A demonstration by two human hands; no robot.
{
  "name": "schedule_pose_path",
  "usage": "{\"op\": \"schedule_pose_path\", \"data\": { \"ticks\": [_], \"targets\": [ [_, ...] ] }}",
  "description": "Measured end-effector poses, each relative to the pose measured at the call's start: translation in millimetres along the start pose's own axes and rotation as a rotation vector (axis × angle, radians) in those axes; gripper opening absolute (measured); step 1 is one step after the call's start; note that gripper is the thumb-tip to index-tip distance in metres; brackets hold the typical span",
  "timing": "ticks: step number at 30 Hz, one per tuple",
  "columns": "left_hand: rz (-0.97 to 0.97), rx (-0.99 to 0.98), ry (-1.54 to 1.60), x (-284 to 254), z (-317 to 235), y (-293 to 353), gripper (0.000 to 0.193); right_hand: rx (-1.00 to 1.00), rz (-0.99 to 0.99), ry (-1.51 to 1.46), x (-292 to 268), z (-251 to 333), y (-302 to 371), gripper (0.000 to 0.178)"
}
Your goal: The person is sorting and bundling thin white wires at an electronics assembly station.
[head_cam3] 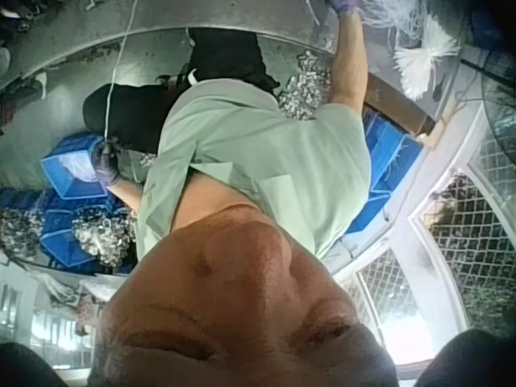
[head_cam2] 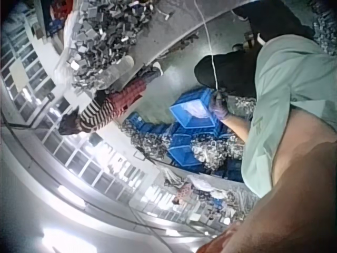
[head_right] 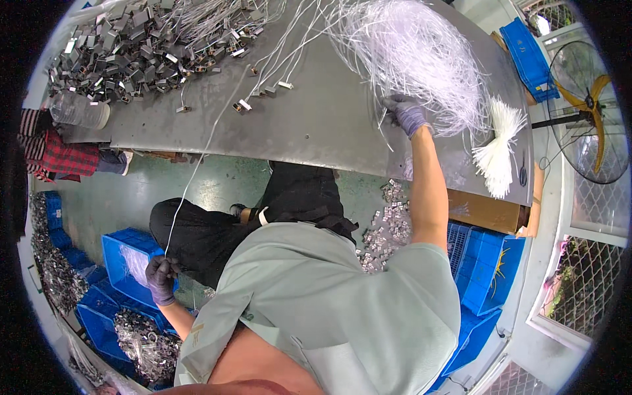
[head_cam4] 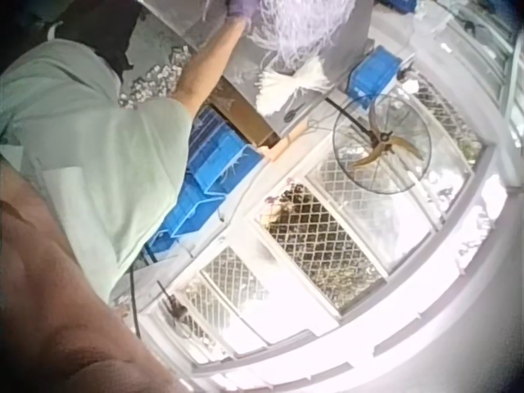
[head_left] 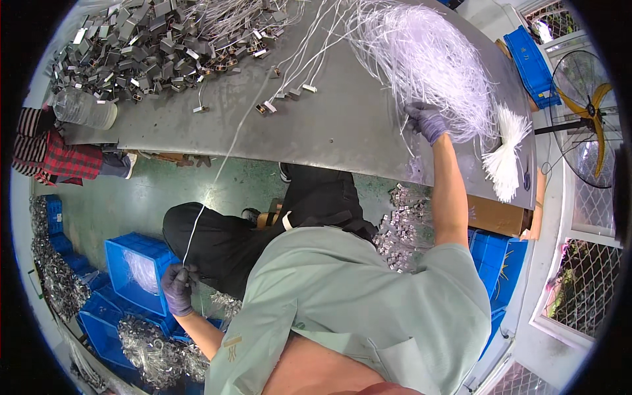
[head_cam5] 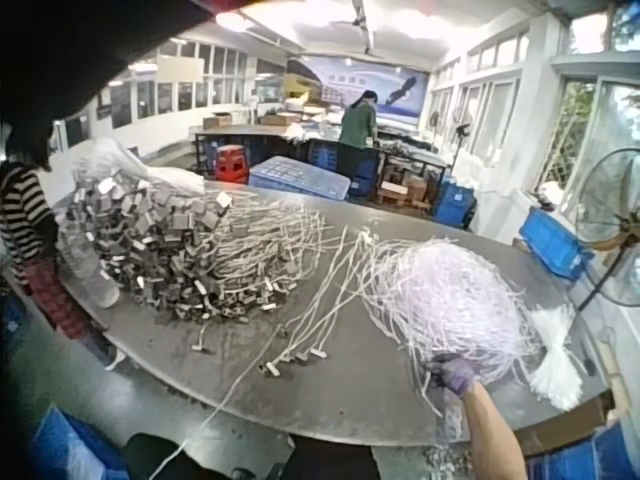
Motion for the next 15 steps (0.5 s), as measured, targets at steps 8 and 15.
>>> {"op": "schedule_pose_path", "data": {
  "ticks": [8, 15],
  "targets": [
    [0.085, -0.017, -0.004, 46.3, -28.5, -14.4, 0.030, 0.005, -0.112, 0.033, 3.2, -19.8, 2.8, 0.032],
    [0.154, -0.049, -0.028, 67.4, -43.1, -22.7, 0.027, -0.035, 0.044, 0.277, -10.6, -38.2, 2.2, 0.024]
  ]
}}
Point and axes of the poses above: each hand's wrist, its own y-axis away from the middle knuckle, its own x-axis out of the palm, z = x × y, the point moved 1 cm from there along -y, towards the middle knuckle, and after that the axes turned 3 degrees about z, right-handed, at the moved point
